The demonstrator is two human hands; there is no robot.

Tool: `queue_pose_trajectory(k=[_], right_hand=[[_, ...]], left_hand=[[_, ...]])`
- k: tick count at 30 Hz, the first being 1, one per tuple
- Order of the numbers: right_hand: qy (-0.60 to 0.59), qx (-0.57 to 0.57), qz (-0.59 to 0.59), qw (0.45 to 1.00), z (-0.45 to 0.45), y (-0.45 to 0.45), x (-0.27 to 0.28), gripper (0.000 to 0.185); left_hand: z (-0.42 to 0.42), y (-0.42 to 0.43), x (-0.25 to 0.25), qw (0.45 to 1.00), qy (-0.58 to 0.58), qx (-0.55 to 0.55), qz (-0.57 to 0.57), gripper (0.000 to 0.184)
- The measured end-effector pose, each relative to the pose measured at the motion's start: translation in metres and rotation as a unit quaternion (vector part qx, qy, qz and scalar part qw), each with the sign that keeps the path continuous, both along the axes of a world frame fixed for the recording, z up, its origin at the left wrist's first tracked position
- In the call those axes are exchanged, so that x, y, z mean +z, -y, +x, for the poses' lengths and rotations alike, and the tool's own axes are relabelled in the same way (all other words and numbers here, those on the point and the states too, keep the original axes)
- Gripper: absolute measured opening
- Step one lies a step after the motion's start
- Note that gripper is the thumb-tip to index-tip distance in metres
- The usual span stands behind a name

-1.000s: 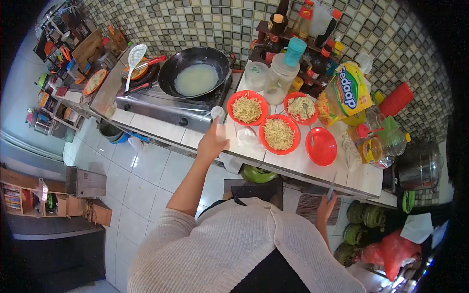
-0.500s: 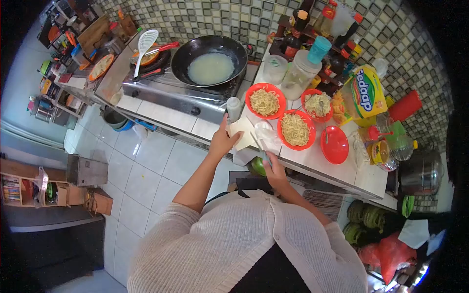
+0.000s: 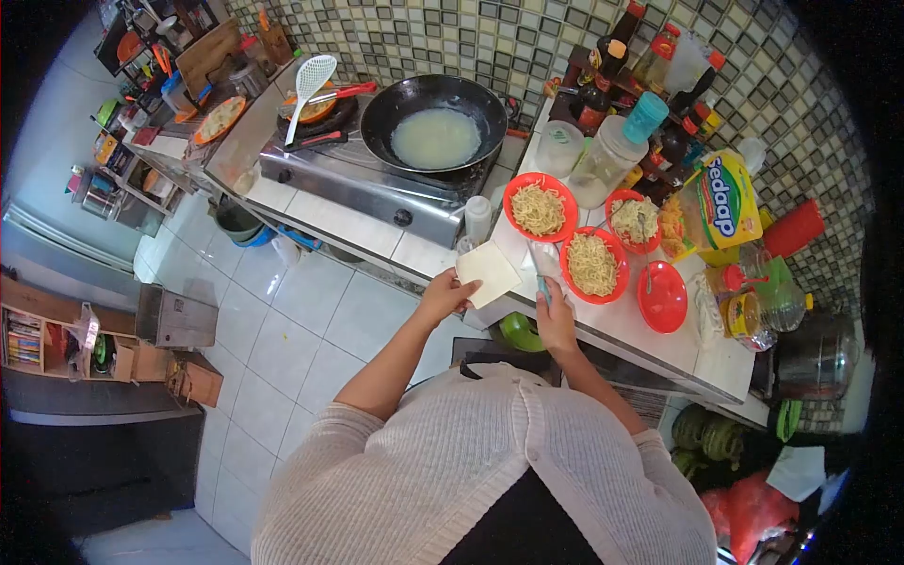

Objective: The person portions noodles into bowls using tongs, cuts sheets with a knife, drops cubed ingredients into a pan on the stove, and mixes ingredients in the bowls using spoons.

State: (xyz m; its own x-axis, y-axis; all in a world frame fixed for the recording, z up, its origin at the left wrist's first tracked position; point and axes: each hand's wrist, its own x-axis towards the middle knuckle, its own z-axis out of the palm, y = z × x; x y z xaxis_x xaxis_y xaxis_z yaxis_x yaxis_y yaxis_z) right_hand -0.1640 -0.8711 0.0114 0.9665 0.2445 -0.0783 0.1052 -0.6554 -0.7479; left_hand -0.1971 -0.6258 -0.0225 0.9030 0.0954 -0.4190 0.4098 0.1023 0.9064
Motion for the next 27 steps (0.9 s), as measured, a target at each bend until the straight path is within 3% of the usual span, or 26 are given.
queue_pose_trajectory(k=[2, 4, 6, 8, 9, 13, 15, 19, 21, 25, 27], right_hand=[[0.056, 0.069, 0.026, 0.996, -0.006, -0.002, 0.0, 0.042], [0.045, 0.049, -0.01, 0.998, -0.003, -0.005, -0.006, 0.043], [0.032, 0.029, -0.045, 0.998, 0.003, -0.003, -0.01, 0.045], [-0.014, 0.027, -0.068, 0.997, 0.012, -0.003, 0.004, 0.046], [0.062, 0.028, -0.074, 0.995, 0.013, -0.003, -0.007, 0.044], [0.025, 0.032, -0.109, 0.993, 0.012, -0.01, 0.016, 0.04], [0.033, 0.044, -0.096, 0.994, 0.004, -0.018, 0.027, 0.035], [0.049, 0.076, -0.043, 0.995, 0.007, -0.019, 0.011, 0.033], [0.042, 0.093, -0.066, 0.993, 0.011, -0.019, 0.01, 0.037], [0.082, 0.114, -0.027, 0.99, 0.008, -0.027, 0.013, 0.043], [0.068, 0.158, -0.082, 0.982, 0.009, -0.03, 0.013, 0.048]], left_hand=[[0.006, 0.002, 0.0, 1.0, 0.011, -0.011, -0.005, 0.037], [0.014, 0.005, -0.004, 0.999, 0.02, -0.023, -0.012, 0.036], [0.02, 0.007, -0.012, 0.989, 0.048, -0.06, 0.125, 0.04], [0.022, 0.002, -0.006, 0.98, 0.006, -0.091, 0.178, 0.038], [0.022, -0.001, -0.004, 0.965, -0.034, -0.121, 0.23, 0.036], [0.023, 0.0, -0.007, 0.99, 0.007, -0.051, 0.129, 0.037], [0.027, 0.003, 0.0, 0.998, 0.023, -0.054, 0.002, 0.038], [0.031, 0.003, 0.007, 0.995, 0.027, -0.069, 0.064, 0.038], [0.03, -0.004, 0.011, 0.971, 0.016, -0.091, 0.219, 0.039], [0.028, -0.002, -0.001, 0.987, -0.012, -0.094, 0.13, 0.041], [0.03, 0.005, -0.004, 0.996, 0.031, -0.041, 0.069, 0.043]])
